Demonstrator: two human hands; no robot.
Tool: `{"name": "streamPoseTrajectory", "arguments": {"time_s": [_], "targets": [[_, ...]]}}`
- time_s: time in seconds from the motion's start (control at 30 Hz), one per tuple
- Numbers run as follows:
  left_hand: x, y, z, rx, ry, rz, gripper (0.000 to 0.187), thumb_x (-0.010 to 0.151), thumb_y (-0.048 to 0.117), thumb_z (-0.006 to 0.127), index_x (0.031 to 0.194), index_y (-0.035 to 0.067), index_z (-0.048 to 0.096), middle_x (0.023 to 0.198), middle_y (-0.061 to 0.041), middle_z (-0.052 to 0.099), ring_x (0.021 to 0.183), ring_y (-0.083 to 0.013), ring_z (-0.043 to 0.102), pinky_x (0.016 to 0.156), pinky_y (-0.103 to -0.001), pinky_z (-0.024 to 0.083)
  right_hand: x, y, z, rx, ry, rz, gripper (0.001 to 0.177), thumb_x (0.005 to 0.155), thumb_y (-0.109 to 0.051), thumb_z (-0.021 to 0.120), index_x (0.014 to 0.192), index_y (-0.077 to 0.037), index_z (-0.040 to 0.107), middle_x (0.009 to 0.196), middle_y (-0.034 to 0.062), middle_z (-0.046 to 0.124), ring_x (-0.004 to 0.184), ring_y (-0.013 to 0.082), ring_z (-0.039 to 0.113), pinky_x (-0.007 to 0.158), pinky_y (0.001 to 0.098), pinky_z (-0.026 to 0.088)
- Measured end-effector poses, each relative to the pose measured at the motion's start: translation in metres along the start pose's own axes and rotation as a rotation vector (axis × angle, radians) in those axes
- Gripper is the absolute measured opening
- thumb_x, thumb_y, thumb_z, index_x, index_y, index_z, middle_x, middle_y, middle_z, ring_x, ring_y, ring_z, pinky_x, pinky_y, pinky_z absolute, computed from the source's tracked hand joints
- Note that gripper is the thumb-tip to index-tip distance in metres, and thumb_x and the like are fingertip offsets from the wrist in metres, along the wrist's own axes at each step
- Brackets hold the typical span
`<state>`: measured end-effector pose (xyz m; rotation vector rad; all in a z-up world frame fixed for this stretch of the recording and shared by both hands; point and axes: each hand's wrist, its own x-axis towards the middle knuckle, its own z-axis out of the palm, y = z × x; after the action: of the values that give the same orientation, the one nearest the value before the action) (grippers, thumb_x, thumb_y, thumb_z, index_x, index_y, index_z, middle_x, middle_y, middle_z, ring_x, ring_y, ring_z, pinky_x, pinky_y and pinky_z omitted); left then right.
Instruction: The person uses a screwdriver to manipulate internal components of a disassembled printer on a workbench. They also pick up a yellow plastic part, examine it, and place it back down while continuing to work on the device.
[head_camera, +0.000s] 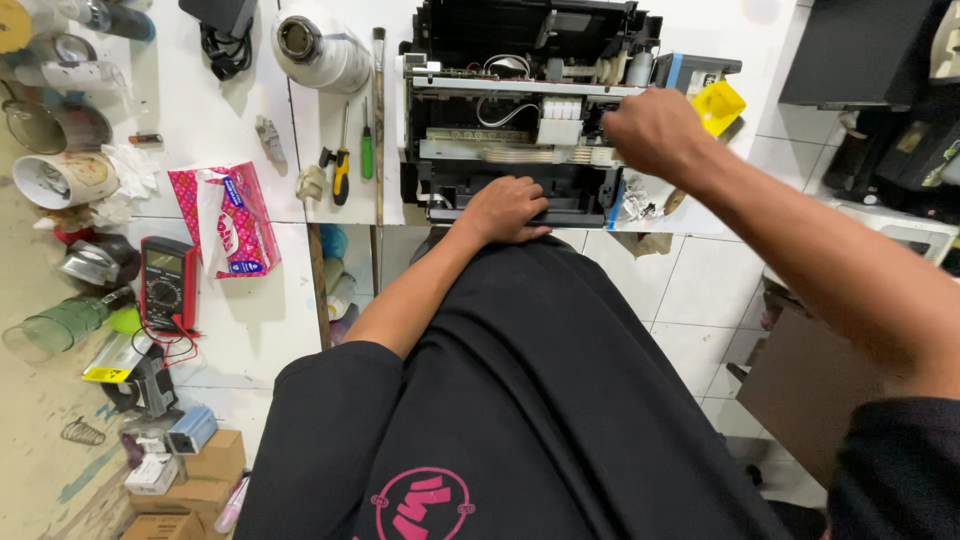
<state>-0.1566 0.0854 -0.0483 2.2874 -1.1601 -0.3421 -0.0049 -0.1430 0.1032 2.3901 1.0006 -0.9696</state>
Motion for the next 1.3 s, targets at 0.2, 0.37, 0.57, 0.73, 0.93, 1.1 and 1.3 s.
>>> {"name": "streamPoseTrajectory", "arguments": {"time_s": [0.2,0.37,0.57,0.73,0.93,1.1,1.3], "targets": [[0.000,-0.002,-0.001,-0.005,0.007,-0.001,0.044,0.102,0.051,0.073,0.105,0.007,0.076,0.096,-0.010,0.069,0.086,-0.0295,0.065,0.063,-0.043,0.052,0.008,-0.008,0.017,0.632,0.256,0.298,0.043,0.102,0.003,0.055,0.060,-0.007,0.059,0.051,0.0040,0.046,0.047,0.0181,0.046,0.049,0.0337,0.053],[-0.001,-0.001,0.002,0.017,0.001,0.010,0.045,0.102,0.052,0.074,0.106,0.007,0.077,0.097,-0.010,0.069,0.086,-0.0298,0.066,0.063,-0.043,0.052,0.000,-0.017,0.003,0.639,0.163,0.374,0.012,0.104,-0.009,0.061,0.098,0.001,0.067,0.079,0.0178,0.066,0.076,0.0361,0.065,0.064,0.0508,0.061],[-0.001,-0.001,0.000,0.015,-0.005,0.019,0.046,0.103,0.051,0.072,0.109,0.006,0.076,0.100,-0.013,0.070,0.088,-0.0321,0.066,0.063,-0.044,0.053,-0.007,-0.001,-0.004,0.355,0.075,0.182,0.012,0.095,0.014,0.059,0.094,0.003,0.057,0.089,0.0146,0.046,0.062,0.0309,0.057,0.051,0.0424,0.052],[-0.002,-0.001,0.004,-0.004,0.026,0.027,0.045,0.103,0.050,0.073,0.106,0.005,0.076,0.097,-0.013,0.069,0.085,-0.0325,0.065,0.062,-0.046,0.052,-0.003,-0.005,0.029,0.064,0.152,0.054,0.042,0.110,0.004,0.051,0.071,-0.013,0.049,0.060,-0.0046,0.045,0.049,0.0110,0.046,0.040,0.0301,0.044],[-0.002,-0.004,0.014,0.068,0.143,-0.026,0.043,0.090,0.057,0.074,0.102,0.016,0.075,0.087,-0.003,0.064,0.086,-0.0229,0.065,0.073,-0.037,0.055,0.002,-0.019,0.051,0.366,0.200,0.278,0.023,0.088,-0.018,0.072,0.096,0.001,0.083,0.083,0.0225,0.075,0.079,0.0508,0.078,0.066,0.0600,0.062],[-0.001,0.001,-0.004,0.027,0.000,0.015,0.046,0.104,0.051,0.073,0.107,0.006,0.076,0.097,-0.011,0.069,0.084,-0.0288,0.064,0.062,-0.042,0.052,0.002,0.010,0.021,0.817,0.019,0.586,0.038,0.100,-0.024,0.073,0.073,0.001,0.064,0.085,0.0194,0.066,0.077,0.0301,0.062,0.072,0.0478,0.059],[-0.001,-0.001,-0.006,0.059,0.043,0.033,0.045,0.103,0.052,0.073,0.110,0.008,0.077,0.097,-0.011,0.067,0.087,-0.0291,0.061,0.062,-0.041,0.049,-0.014,0.015,-0.019,0.656,-0.077,0.315,0.035,0.089,0.012,0.072,0.120,0.004,0.059,0.113,0.0202,0.062,0.088,0.0290,0.061,0.073,0.0352,0.061]]}}
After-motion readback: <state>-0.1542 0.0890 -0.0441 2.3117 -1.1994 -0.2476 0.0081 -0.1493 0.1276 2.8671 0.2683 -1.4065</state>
